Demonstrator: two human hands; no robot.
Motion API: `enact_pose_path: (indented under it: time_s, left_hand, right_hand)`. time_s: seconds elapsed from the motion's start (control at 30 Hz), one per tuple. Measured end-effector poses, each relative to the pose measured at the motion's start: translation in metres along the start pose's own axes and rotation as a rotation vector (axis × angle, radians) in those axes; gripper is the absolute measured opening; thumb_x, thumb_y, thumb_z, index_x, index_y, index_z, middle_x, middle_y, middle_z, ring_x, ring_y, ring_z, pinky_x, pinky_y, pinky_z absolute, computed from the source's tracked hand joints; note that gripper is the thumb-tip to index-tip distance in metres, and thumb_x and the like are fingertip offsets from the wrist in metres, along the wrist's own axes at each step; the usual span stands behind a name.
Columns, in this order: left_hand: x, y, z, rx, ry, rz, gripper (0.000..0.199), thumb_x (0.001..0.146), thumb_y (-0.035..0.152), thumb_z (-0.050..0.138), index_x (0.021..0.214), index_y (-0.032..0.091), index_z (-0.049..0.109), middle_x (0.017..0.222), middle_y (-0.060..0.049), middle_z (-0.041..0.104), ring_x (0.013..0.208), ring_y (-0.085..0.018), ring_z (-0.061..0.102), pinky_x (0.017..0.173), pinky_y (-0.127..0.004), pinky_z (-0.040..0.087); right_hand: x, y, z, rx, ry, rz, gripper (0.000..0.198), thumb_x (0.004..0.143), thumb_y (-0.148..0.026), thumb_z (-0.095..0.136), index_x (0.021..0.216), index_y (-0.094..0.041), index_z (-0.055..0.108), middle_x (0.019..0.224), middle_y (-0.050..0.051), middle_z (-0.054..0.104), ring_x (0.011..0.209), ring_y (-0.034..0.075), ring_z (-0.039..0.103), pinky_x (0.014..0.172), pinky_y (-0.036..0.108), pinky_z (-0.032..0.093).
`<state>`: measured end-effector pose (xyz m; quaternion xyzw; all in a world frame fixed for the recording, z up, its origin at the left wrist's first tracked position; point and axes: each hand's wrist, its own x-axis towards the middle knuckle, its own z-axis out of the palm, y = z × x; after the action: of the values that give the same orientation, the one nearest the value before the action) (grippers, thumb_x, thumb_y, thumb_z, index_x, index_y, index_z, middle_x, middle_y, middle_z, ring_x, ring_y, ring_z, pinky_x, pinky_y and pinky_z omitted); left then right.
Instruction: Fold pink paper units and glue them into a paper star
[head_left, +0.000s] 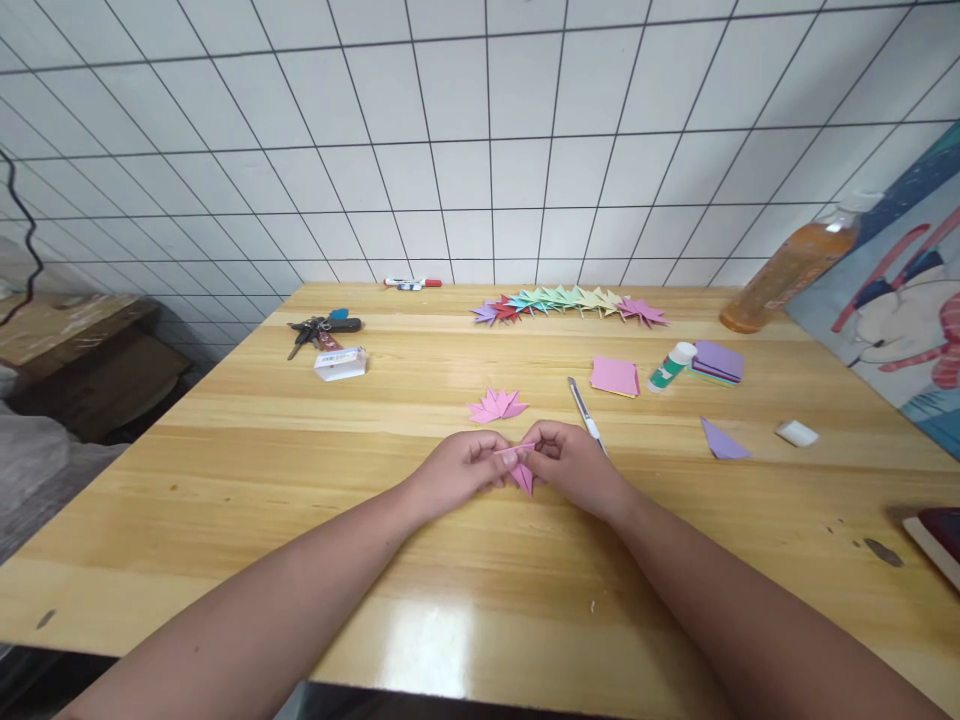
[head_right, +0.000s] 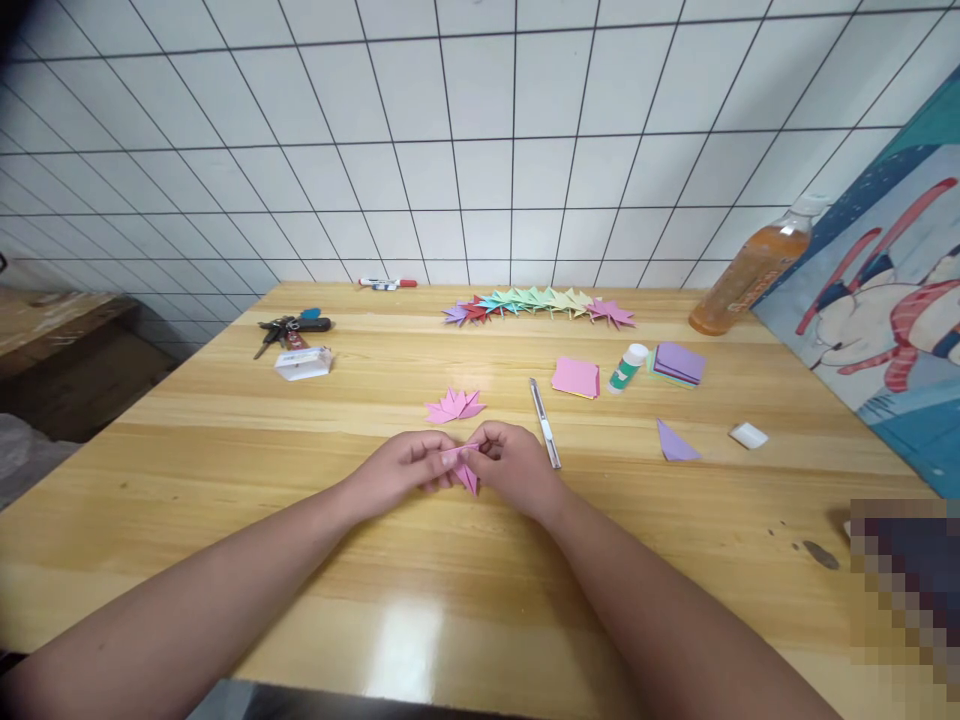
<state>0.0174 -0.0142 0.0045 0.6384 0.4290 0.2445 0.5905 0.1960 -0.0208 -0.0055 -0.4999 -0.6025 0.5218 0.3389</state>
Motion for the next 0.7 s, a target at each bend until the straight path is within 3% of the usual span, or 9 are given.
enact_pose_path:
  time_s: [0.1,0.37,0.7]
  left_hand:
    - [0.0012,-0.0009,-0.0008,0.012,-0.020,0.015,0.037,0.084,0.044,0.045,0.076,0.013,0.063,0.068,-0.004,0.063,0.061,-0.012,0.055,0.055,-0.020,0.041]
    - [0.0028,-0.0020,0.0007,0.038,0.025,-0.004,0.036,0.083,0.044,0.046,0.072,0.013,0.061,0.066,-0.004,0.063,0.059,-0.011,0.055,0.053,-0.021,0.043]
    - [0.0023,-0.0048,0.0025,0.036,0.003,0.003,0.041,0.084,0.044,0.045,0.069,0.011,0.063,0.063,-0.005,0.063,0.055,-0.011,0.053,0.052,-0.021,0.041]
  right_hand:
    - [0.0004,0.0005,0.0000,0.002,0.009,0.006,0.015,0.071,-0.033,0.060,0.071,-0.019,0.057,0.062,-0.001,0.059,0.057,0.011,0.056,0.054,0.022,0.047]
    - [-0.0022,-0.0068,-0.0020,0.184,-0.050,0.077,0.020,0.075,-0.038,0.056,0.074,-0.018,0.058,0.067,-0.001,0.061,0.064,0.012,0.060,0.063,0.026,0.052]
    - [0.0012,0.0000,-0.0032,0.088,0.037,0.042,0.019,0.075,-0.033,0.056,0.063,-0.018,0.055,0.057,-0.002,0.057,0.053,0.011,0.054,0.054,0.023,0.047]
